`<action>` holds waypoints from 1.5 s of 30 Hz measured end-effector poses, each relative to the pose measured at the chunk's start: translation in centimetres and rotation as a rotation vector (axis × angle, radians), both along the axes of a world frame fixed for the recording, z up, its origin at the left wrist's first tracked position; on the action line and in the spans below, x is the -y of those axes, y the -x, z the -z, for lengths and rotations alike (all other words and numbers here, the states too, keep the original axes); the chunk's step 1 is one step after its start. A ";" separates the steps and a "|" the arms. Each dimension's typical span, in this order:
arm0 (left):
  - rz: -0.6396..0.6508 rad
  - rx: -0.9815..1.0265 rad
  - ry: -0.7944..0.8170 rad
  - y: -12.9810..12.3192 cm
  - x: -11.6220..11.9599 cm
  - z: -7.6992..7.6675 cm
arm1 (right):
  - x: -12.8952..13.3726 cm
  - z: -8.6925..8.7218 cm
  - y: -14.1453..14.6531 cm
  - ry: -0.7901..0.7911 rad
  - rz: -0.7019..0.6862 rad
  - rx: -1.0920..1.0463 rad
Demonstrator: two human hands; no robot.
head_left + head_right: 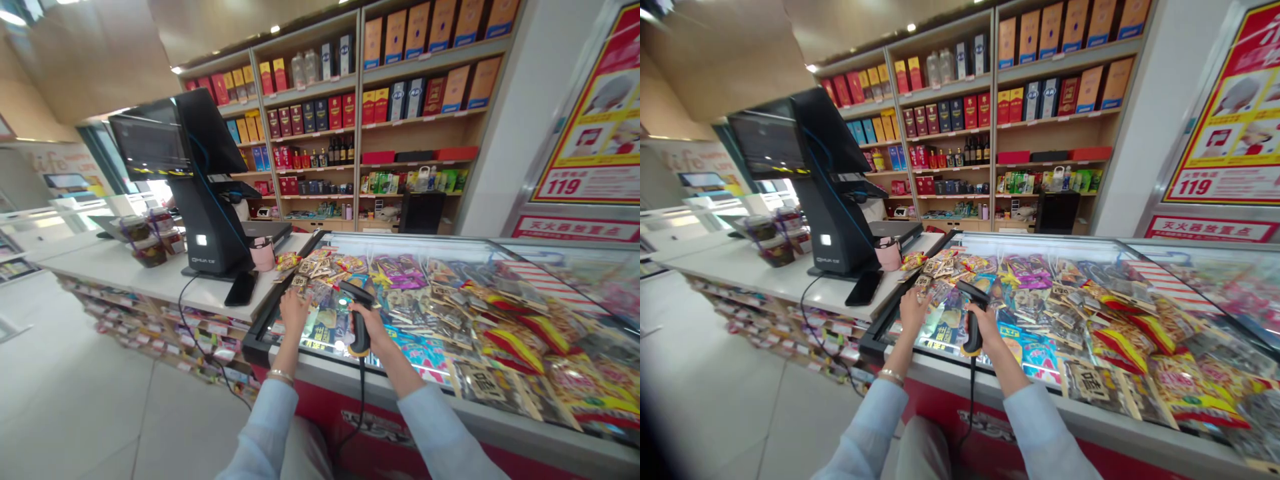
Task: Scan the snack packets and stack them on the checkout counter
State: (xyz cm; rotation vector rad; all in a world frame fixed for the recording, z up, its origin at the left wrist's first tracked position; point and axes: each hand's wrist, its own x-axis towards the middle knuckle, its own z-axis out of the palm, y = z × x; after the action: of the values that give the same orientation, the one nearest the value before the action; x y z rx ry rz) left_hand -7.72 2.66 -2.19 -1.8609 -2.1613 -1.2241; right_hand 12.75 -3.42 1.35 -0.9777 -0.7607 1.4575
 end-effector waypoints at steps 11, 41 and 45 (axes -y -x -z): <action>-0.067 -0.228 0.180 -2.2 0.2 0.7 | 0.3 0.1 -0.2 0.015 -0.027 -0.022; 0.041 0.137 -0.517 -1.1 2.3 -0.8 | 1.8 -0.9 -0.3 -0.061 -0.150 -0.038; 0.043 0.141 -0.488 -1.1 2.3 -0.7 | 1.7 -0.9 -0.3 -0.066 -0.124 -0.041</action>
State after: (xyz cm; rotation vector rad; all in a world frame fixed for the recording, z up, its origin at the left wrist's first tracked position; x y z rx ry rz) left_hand -6.59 0.35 -1.46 -1.6575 -1.6704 -1.7430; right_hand 13.10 -5.14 2.27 -0.8603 -0.8469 1.5448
